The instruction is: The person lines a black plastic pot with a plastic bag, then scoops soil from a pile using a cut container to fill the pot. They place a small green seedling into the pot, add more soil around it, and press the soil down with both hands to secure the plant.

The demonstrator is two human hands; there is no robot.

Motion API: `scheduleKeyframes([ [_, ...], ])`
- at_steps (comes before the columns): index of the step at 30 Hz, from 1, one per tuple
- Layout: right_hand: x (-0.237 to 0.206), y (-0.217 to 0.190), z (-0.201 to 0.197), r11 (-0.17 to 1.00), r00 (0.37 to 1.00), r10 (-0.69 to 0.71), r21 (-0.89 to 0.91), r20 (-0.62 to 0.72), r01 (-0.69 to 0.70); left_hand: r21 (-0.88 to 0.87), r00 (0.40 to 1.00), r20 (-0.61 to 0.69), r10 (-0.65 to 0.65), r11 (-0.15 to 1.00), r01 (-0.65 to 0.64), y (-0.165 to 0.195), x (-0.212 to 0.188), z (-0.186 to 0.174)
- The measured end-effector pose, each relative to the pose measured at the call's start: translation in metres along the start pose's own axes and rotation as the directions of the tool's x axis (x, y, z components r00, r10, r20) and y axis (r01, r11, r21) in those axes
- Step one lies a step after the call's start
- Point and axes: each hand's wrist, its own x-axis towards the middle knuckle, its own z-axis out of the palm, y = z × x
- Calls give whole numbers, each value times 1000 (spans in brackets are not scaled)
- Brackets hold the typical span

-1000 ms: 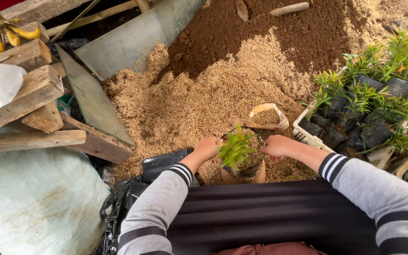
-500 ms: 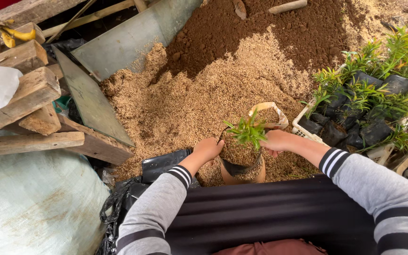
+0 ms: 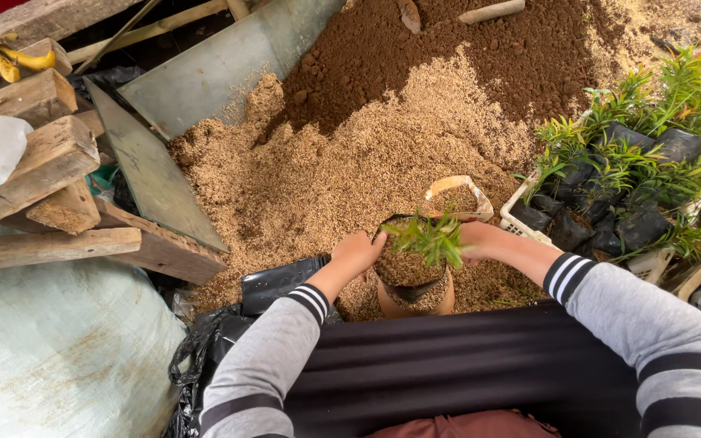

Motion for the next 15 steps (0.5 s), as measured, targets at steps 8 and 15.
scheduleKeyframes([
  [8, 21, 21, 7, 902, 845, -395, -324, -359, 284, -25, 987, 33, 158, 987, -157, -6, 17, 20],
  [15, 25, 14, 8, 988, 991, -109, -116, -83, 99, -57, 998, 46, 39, 998, -36, -5, 2, 4],
])
